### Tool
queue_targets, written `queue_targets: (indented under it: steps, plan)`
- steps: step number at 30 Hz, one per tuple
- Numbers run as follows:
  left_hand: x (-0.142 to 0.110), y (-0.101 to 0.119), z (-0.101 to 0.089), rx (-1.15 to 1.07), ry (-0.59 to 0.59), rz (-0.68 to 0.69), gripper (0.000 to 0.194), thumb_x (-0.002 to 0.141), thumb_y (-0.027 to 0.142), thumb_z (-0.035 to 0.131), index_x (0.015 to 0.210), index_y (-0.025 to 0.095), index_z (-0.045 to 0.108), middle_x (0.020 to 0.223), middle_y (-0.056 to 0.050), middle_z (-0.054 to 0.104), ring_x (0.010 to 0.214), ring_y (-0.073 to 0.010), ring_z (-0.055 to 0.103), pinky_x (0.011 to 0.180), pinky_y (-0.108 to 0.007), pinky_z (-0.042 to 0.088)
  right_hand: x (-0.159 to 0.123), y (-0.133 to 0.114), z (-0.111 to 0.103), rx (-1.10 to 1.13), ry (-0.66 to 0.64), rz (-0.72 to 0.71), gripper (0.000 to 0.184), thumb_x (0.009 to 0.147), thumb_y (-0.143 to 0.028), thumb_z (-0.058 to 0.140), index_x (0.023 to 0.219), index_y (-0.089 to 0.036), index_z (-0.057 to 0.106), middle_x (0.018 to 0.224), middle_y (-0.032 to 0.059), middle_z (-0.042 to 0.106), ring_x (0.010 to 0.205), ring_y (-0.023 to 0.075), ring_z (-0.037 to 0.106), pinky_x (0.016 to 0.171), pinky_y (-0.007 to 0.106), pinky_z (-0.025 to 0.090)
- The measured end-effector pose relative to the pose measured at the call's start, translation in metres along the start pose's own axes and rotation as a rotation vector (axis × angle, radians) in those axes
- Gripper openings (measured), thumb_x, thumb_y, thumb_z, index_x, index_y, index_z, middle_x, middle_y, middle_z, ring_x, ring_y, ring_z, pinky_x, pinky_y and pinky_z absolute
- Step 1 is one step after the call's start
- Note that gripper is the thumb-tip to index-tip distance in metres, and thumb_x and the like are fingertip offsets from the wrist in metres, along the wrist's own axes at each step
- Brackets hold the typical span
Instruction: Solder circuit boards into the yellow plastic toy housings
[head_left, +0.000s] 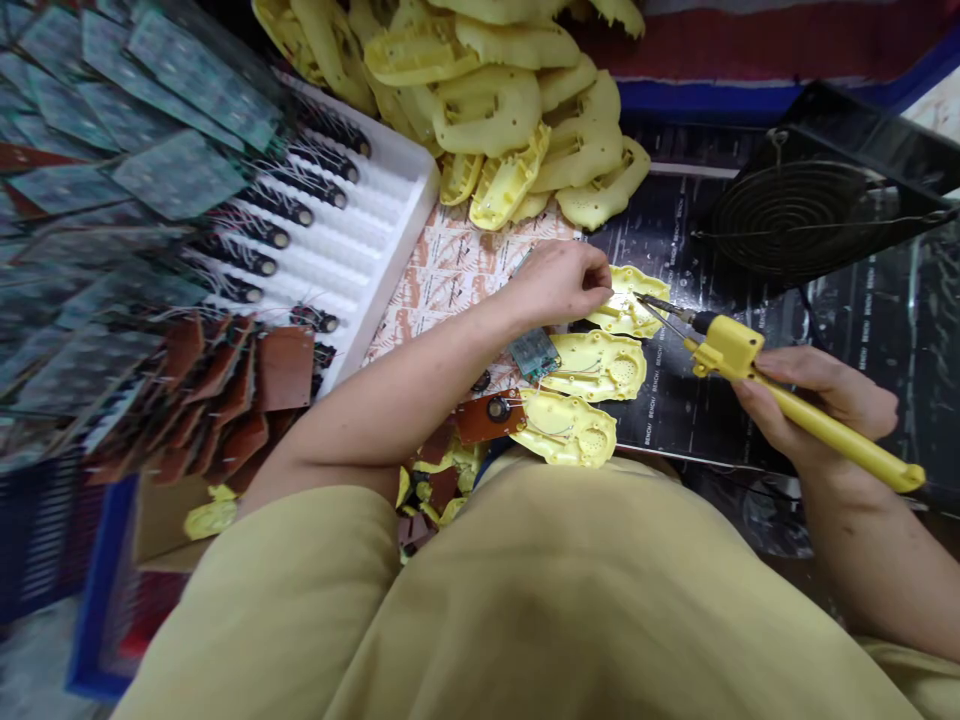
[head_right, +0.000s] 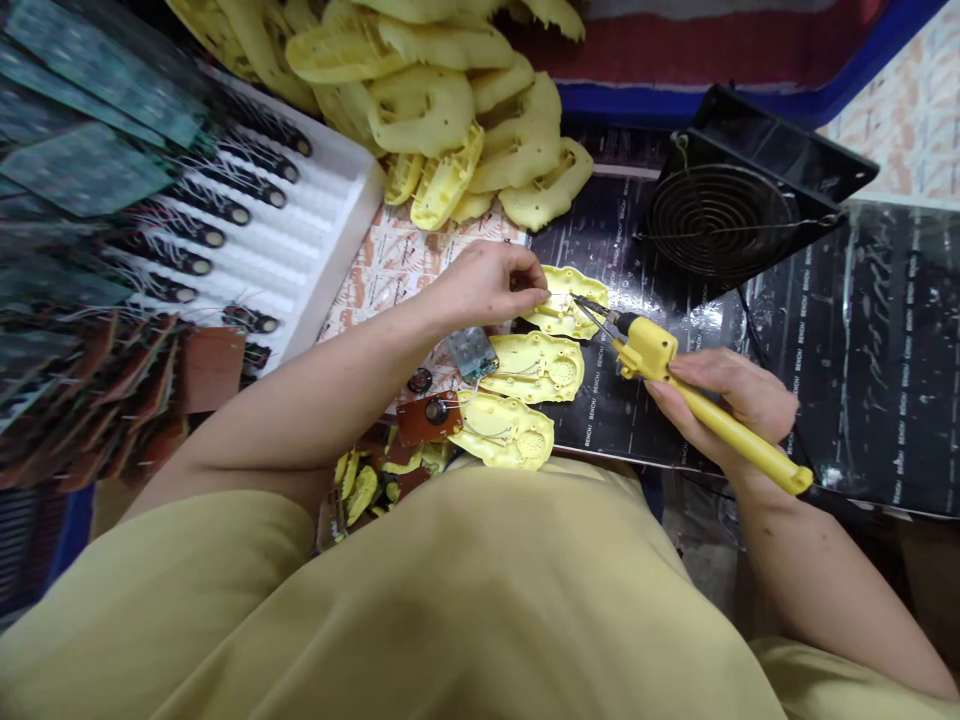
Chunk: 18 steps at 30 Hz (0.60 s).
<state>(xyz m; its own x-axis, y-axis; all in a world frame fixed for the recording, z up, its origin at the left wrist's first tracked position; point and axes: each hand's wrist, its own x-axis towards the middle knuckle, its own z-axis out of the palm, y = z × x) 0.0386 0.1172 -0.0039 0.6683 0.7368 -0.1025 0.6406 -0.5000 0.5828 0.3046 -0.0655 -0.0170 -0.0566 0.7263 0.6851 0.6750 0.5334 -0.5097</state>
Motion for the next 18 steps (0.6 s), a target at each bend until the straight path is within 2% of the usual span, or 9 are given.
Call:
queue_targets:
  steps: [2,3,6,8,10,13,15,18]
  plan:
    - [0.000,-0.001,0.001,-0.001,0.008,0.003,0.019,0.086,0.024,0.066,0.093,0.023,0.084,0.087,-0.005,0.081,0.097,-0.0234,0.075,0.096,-0.037,0.058,-0.001,0.003,0.001,0.010,-0.009,-0.019,0.012,0.092,-0.023,0.087,0.096,-0.027,0.077,0.085,-0.0005,0.083,0.068,0.0212,0.081,0.057,0.030,0.067]
    - [0.000,-0.001,0.001,-0.001,0.011,0.006,0.019,0.086,0.024,0.066,0.093,0.023,0.084,0.087,-0.005,0.081,0.097,-0.0235,0.076,0.096,-0.038,0.058,-0.003,0.005,0.000,-0.004,-0.026,0.001,0.013,0.092,-0.025,0.088,0.101,-0.028,0.079,0.088,-0.0002,0.083,0.071,0.0214,0.081,0.060,0.030,0.068]
    - [0.001,-0.001,0.003,0.001,0.015,0.016,0.020,0.085,0.025,0.066,0.094,0.024,0.084,0.086,-0.004,0.081,0.098,-0.0239,0.076,0.098,-0.038,0.058,-0.009,0.009,-0.004,-0.082,-0.081,0.088,0.046,0.091,-0.035,0.094,0.135,-0.033,0.079,0.107,0.0029,0.087,0.082,0.0237,0.084,0.072,0.034,0.072]
    - [0.002,-0.001,0.003,0.004,0.012,0.017,0.020,0.085,0.024,0.066,0.094,0.023,0.084,0.088,-0.005,0.081,0.099,-0.0242,0.076,0.098,-0.039,0.058,-0.011,0.010,-0.007,-0.114,-0.099,0.095,0.058,0.091,-0.037,0.095,0.145,-0.034,0.076,0.113,0.0041,0.087,0.085,0.0243,0.085,0.074,0.034,0.073]
    - [0.002,0.000,0.003,0.009,0.005,0.010,0.020,0.084,0.023,0.066,0.093,0.023,0.084,0.089,-0.005,0.081,0.100,-0.0246,0.077,0.099,-0.039,0.058,-0.009,0.011,-0.006,-0.104,-0.081,0.064,0.044,0.093,-0.033,0.092,0.136,-0.033,0.080,0.109,0.0030,0.087,0.081,0.0232,0.085,0.069,0.031,0.071]
    - [0.002,0.001,0.001,0.014,-0.008,-0.001,0.018,0.085,0.023,0.067,0.092,0.022,0.084,0.090,-0.006,0.082,0.100,-0.0248,0.077,0.100,-0.040,0.058,-0.003,0.013,-0.002,-0.027,-0.037,0.028,0.016,0.095,-0.027,0.088,0.109,-0.029,0.081,0.096,0.0006,0.086,0.074,0.0217,0.083,0.062,0.030,0.068]
    - [0.003,0.001,0.001,0.014,-0.008,0.012,0.018,0.084,0.023,0.067,0.091,0.023,0.084,0.087,-0.005,0.081,0.098,-0.0247,0.077,0.099,-0.040,0.058,0.002,0.015,0.001,0.037,-0.041,0.007,0.013,0.093,-0.026,0.090,0.097,-0.027,0.078,0.090,0.0001,0.085,0.073,0.0214,0.082,0.061,0.030,0.068]
    - [0.003,0.000,0.002,0.017,0.004,0.032,0.018,0.084,0.024,0.067,0.091,0.025,0.084,0.083,-0.004,0.080,0.097,-0.0251,0.076,0.098,-0.040,0.059,0.009,0.020,0.000,0.066,-0.117,-0.039,0.014,0.095,-0.025,0.089,0.096,-0.026,0.076,0.091,0.0015,0.085,0.079,0.0206,0.084,0.066,0.028,0.069]
